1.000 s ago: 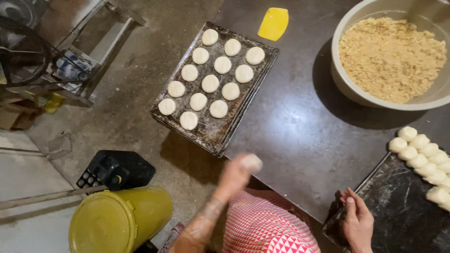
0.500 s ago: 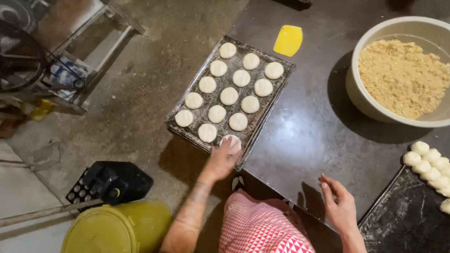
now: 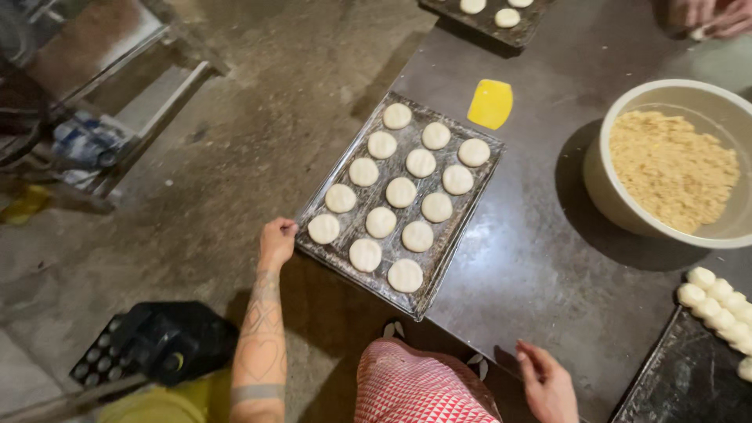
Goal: The person prepares bread rolls by filling dough with a crumbly mixture, shaping them into balls, and placing them on a tray before moving the tray onto a rack.
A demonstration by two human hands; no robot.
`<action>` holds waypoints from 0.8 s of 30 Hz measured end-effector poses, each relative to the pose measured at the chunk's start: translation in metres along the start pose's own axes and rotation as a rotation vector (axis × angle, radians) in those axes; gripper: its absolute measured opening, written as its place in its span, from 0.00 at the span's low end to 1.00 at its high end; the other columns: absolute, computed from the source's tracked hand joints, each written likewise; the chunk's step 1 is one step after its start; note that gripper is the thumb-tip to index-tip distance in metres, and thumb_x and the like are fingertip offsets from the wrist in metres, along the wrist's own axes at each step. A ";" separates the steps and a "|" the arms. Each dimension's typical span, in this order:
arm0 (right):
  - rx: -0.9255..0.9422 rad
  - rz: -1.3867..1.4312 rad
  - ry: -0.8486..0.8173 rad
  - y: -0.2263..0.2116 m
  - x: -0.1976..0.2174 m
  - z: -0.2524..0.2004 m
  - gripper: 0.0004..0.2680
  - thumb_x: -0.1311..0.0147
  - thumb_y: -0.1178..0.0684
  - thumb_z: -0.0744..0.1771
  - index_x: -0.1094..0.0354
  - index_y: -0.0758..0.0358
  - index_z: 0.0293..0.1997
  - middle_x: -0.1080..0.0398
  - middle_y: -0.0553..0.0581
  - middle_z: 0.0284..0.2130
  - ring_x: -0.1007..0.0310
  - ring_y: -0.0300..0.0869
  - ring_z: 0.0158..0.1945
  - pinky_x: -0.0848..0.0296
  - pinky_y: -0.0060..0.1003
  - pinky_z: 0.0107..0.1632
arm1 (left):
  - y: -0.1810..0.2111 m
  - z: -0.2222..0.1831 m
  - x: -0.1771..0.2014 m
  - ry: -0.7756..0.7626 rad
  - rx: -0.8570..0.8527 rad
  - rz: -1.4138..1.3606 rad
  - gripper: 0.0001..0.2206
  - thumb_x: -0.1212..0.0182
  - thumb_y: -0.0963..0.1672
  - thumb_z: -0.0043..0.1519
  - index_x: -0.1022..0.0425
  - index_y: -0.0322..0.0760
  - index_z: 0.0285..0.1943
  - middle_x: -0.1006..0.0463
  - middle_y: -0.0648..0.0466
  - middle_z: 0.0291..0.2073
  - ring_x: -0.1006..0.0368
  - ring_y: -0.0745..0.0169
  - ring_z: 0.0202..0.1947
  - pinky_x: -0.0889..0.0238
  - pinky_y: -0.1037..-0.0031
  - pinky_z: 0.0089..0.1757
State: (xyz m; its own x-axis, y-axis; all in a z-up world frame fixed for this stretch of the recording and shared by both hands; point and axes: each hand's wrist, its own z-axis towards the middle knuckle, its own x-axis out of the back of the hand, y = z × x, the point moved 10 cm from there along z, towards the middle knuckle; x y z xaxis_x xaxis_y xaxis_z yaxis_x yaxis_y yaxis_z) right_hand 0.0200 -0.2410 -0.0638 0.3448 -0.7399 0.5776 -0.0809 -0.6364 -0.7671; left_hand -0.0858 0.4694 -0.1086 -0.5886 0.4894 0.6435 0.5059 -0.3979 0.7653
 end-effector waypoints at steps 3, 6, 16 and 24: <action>-0.036 -0.092 -0.062 -0.006 -0.016 -0.003 0.14 0.46 0.49 0.67 0.26 0.59 0.57 0.19 0.56 0.47 0.20 0.43 0.47 0.25 0.37 0.50 | 0.015 -0.001 0.002 -0.040 -0.003 0.098 0.10 0.34 0.44 0.60 0.18 0.32 0.44 0.17 0.42 0.33 0.20 0.50 0.35 0.29 0.63 0.40; -0.014 -0.043 -0.115 -0.020 -0.039 0.007 0.15 0.46 0.47 0.67 0.27 0.64 0.57 0.20 0.61 0.47 0.20 0.42 0.50 0.25 0.35 0.54 | 0.034 -0.014 0.012 -0.099 0.149 -0.056 0.23 0.44 0.52 0.72 0.21 0.23 0.40 0.21 0.39 0.33 0.25 0.46 0.33 0.32 0.56 0.37; -0.211 0.524 -0.137 -0.077 -0.075 0.098 0.23 0.53 0.42 0.70 0.37 0.74 0.65 0.26 0.66 0.56 0.27 0.46 0.57 0.31 0.38 0.59 | 0.147 -0.199 -0.041 -0.719 0.243 -1.065 0.33 0.45 0.36 0.58 0.46 0.33 0.76 0.33 0.41 0.68 0.36 0.50 0.67 0.44 0.62 0.62; -0.149 0.509 0.134 -0.056 0.007 -0.005 0.19 0.53 0.45 0.71 0.32 0.78 0.57 0.23 0.71 0.49 0.28 0.47 0.53 0.28 0.37 0.55 | 0.146 -0.230 -0.121 -0.780 0.577 -1.174 0.37 0.43 0.35 0.56 0.50 0.32 0.79 0.33 0.39 0.68 0.37 0.46 0.67 0.43 0.57 0.61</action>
State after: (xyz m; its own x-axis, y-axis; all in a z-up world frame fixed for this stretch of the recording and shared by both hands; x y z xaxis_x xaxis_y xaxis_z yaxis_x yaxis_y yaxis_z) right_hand 0.0224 -0.2112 -0.0152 0.1060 -0.9777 0.1814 -0.3419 -0.2071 -0.9166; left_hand -0.0858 0.1738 -0.0719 -0.4442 0.6513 -0.6153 0.2818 0.7534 0.5941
